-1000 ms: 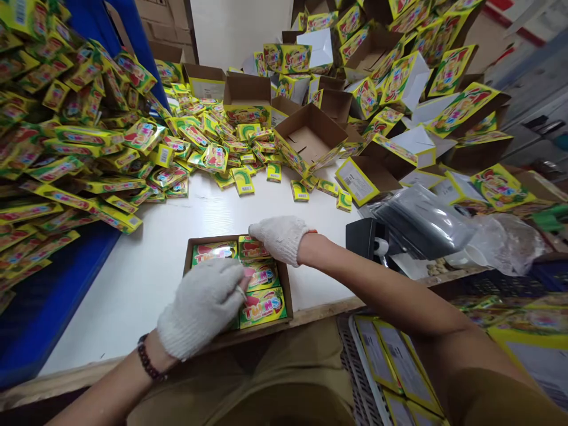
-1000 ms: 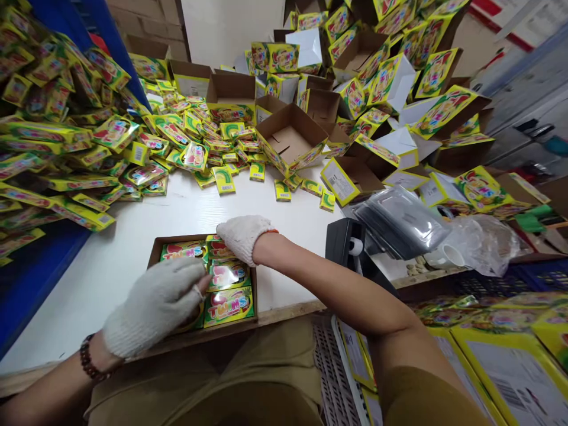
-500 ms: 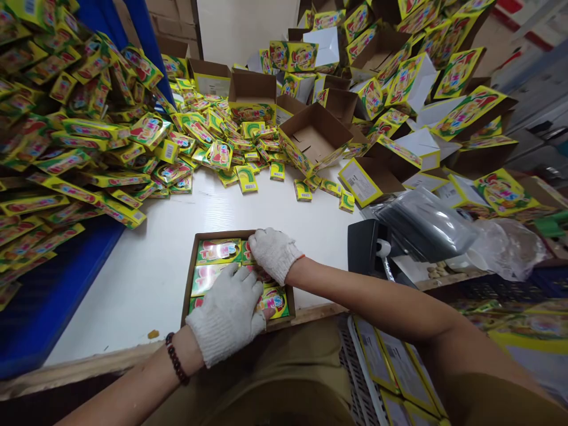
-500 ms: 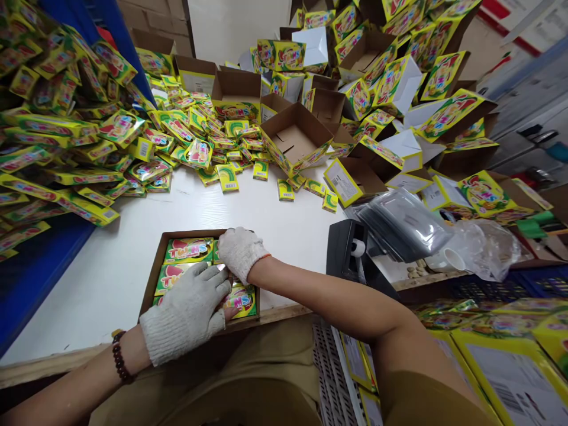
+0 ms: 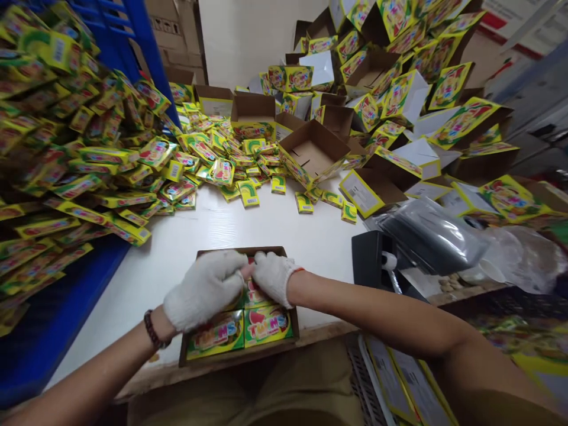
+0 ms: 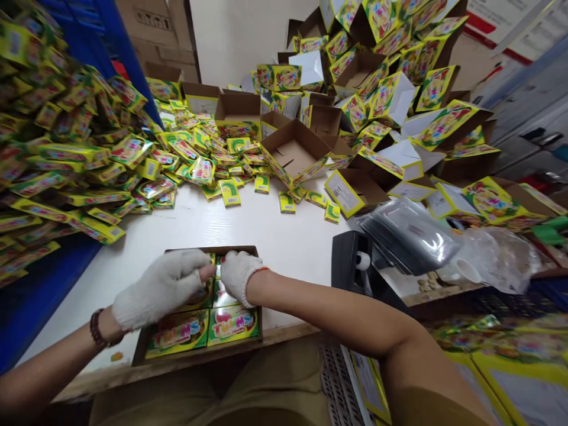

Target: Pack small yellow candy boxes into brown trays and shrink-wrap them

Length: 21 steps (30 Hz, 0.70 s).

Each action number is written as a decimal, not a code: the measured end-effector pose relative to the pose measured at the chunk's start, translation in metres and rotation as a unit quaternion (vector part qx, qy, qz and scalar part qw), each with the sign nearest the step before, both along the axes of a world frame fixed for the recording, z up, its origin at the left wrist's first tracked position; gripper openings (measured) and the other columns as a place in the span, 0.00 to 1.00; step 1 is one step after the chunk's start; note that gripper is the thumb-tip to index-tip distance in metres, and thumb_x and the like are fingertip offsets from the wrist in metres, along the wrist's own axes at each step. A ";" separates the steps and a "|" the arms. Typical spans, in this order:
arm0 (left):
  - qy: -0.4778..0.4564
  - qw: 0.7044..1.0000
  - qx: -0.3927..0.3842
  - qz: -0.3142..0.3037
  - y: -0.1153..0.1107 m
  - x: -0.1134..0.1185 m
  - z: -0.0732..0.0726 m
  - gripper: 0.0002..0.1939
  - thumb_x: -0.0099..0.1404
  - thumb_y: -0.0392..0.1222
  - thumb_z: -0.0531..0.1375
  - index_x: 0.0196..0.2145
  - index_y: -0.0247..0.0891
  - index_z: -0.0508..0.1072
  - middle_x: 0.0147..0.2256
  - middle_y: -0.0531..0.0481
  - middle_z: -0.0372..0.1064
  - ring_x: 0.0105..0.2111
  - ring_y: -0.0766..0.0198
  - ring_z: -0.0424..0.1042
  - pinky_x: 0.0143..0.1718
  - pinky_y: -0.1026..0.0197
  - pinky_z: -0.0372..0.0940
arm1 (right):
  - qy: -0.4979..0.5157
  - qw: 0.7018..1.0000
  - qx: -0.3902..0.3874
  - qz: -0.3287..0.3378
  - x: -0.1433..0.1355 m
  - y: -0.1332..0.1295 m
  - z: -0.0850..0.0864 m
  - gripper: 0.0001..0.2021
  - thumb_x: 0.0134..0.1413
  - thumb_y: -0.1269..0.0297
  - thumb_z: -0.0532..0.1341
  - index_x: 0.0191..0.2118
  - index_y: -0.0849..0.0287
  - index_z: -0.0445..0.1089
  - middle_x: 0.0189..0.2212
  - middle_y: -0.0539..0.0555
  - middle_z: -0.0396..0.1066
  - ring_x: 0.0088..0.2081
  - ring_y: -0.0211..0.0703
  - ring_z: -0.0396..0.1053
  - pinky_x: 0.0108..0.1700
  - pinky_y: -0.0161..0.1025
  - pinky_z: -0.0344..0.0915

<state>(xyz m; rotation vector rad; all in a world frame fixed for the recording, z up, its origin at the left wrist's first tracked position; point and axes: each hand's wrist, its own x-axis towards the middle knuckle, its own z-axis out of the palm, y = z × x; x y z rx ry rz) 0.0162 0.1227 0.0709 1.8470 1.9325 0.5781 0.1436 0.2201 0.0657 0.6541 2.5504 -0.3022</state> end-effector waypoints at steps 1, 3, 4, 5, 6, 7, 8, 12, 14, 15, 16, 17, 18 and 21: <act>0.009 0.998 0.021 0.055 0.009 -0.017 0.000 0.19 0.68 0.50 0.48 0.25 0.40 0.68 0.25 0.52 0.68 0.28 0.63 0.66 0.32 0.60 0.60 | 0.026 0.999 -0.018 0.035 0.000 0.009 0.007 0.13 0.57 0.68 0.60 0.47 0.60 0.72 0.48 0.62 0.70 0.46 0.53 0.71 0.44 0.46 0.71; 0.059 0.985 0.049 0.152 0.030 -0.055 -0.006 0.17 0.67 0.51 0.48 0.28 0.41 0.69 0.29 0.50 0.69 0.32 0.61 0.68 0.36 0.59 0.62 | 0.117 0.990 -0.047 0.063 0.001 0.036 0.017 0.10 0.58 0.69 0.58 0.44 0.59 0.72 0.44 0.57 0.72 0.44 0.47 0.71 0.46 0.41 0.68; 0.090 0.976 0.059 0.187 0.040 -0.074 -0.011 0.15 0.65 0.50 0.50 0.32 0.41 0.70 0.35 0.48 0.71 0.37 0.58 0.69 0.39 0.58 0.63 | 0.162 0.985 -0.040 0.035 0.002 0.055 0.019 0.09 0.59 0.69 0.57 0.43 0.59 0.72 0.42 0.55 0.73 0.44 0.44 0.71 0.47 0.38 0.66; 0.115 0.968 0.049 0.217 0.051 -0.092 -0.017 0.14 0.64 0.49 0.51 0.36 0.41 0.72 0.41 0.45 0.71 0.41 0.56 0.70 0.43 0.56 0.64 | 0.199 0.980 -0.015 -0.015 0.002 0.076 0.019 0.10 0.60 0.70 0.55 0.43 0.60 0.72 0.42 0.55 0.73 0.44 0.42 0.70 0.47 0.36 0.65; 0.144 0.958 0.023 0.246 0.061 -0.109 -0.024 0.14 0.63 0.49 0.52 0.40 0.40 0.72 0.46 0.42 0.70 0.45 0.52 0.69 0.45 0.54 0.64 | 0.217 0.973 0.022 -0.077 0.002 0.097 0.016 0.10 0.62 0.69 0.54 0.43 0.61 0.72 0.42 0.56 0.73 0.45 0.42 0.70 0.48 0.36 0.64; 0.176 0.946 -0.001 0.272 0.071 -0.123 -0.030 0.17 0.61 0.49 0.54 0.43 0.39 0.72 0.49 0.38 0.67 0.48 0.48 0.68 0.47 0.52 0.64 | 0.210 0.964 0.064 -0.151 0.002 0.119 0.011 0.11 0.63 0.66 0.54 0.45 0.61 0.71 0.43 0.58 0.72 0.45 0.43 0.70 0.47 0.37 0.64; 0.206 0.934 -0.022 0.291 0.080 -0.134 -0.035 0.20 0.60 0.50 0.55 0.46 0.37 0.71 0.52 0.35 0.65 0.51 0.44 0.66 0.48 0.49 0.64 | 0.191 0.950 0.102 -0.227 0.003 0.140 0.004 0.13 0.62 0.62 0.56 0.48 0.62 0.70 0.47 0.60 0.70 0.46 0.46 0.70 0.47 0.38 0.65; 0.263 0.907 -0.042 0.326 0.112 -0.156 -0.046 0.28 0.56 0.53 0.59 0.50 0.32 0.70 0.53 0.26 0.64 0.54 0.35 0.62 0.49 0.42 0.62 | 0.102 0.899 0.163 -0.394 0.009 0.193 -0.029 0.29 0.55 0.50 0.62 0.57 0.63 0.64 0.55 0.68 0.63 0.53 0.56 0.69 0.49 0.44 0.65; 0.259 0.903 -0.044 0.341 0.122 -0.158 -0.045 0.26 0.57 0.54 0.58 0.46 0.32 0.72 0.49 0.26 0.67 0.52 0.33 0.63 0.47 0.40 0.61 | 0.093 0.906 0.165 -0.378 0.012 0.199 -0.040 0.28 0.56 0.51 0.62 0.56 0.65 0.64 0.55 0.70 0.65 0.55 0.58 0.68 0.50 0.45 0.65; 0.255 0.902 -0.043 0.347 0.124 -0.159 -0.043 0.25 0.58 0.55 0.57 0.44 0.32 0.72 0.46 0.27 0.69 0.51 0.34 0.64 0.46 0.39 0.62 | 0.093 0.912 0.164 -0.364 0.014 0.197 -0.042 0.26 0.57 0.53 0.61 0.55 0.66 0.64 0.54 0.71 0.66 0.54 0.57 0.68 0.50 0.45 0.65; 0.250 0.903 -0.038 0.347 0.124 -0.158 -0.042 0.24 0.59 0.57 0.55 0.42 0.33 0.73 0.43 0.30 0.70 0.49 0.37 0.66 0.44 0.40 0.62 | 0.093 0.918 0.160 -0.352 0.016 0.194 -0.043 0.24 0.57 0.55 0.61 0.54 0.66 0.64 0.53 0.70 0.67 0.53 0.56 0.69 0.49 0.44 0.65; 0.244 0.908 -0.029 0.339 0.121 -0.157 -0.041 0.24 0.62 0.58 0.53 0.42 0.34 0.72 0.41 0.35 0.71 0.48 0.41 0.67 0.44 0.42 0.63 | 0.091 0.925 0.150 -0.337 0.019 0.190 -0.041 0.22 0.58 0.57 0.60 0.54 0.66 0.65 0.51 0.69 0.69 0.51 0.55 0.70 0.48 0.43 0.65; 0.237 0.915 -0.018 0.325 0.116 -0.155 -0.041 0.25 0.64 0.59 0.50 0.42 0.35 0.72 0.39 0.40 0.71 0.47 0.45 0.68 0.44 0.44 0.63 | 0.089 0.934 0.135 -0.319 0.021 0.185 -0.038 0.21 0.58 0.58 0.60 0.53 0.65 0.65 0.49 0.67 0.71 0.49 0.53 0.72 0.45 0.41 0.65; 0.229 0.937 0.024 0.262 0.092 -0.146 -0.046 0.23 0.68 0.57 0.46 0.44 0.40 0.72 0.36 0.47 0.68 0.44 0.54 0.70 0.44 0.49 0.63 | 0.077 0.961 0.077 -0.256 0.029 0.172 -0.025 0.18 0.55 0.61 0.61 0.51 0.61 0.67 0.42 0.61 0.75 0.40 0.47 0.73 0.37 0.36 0.63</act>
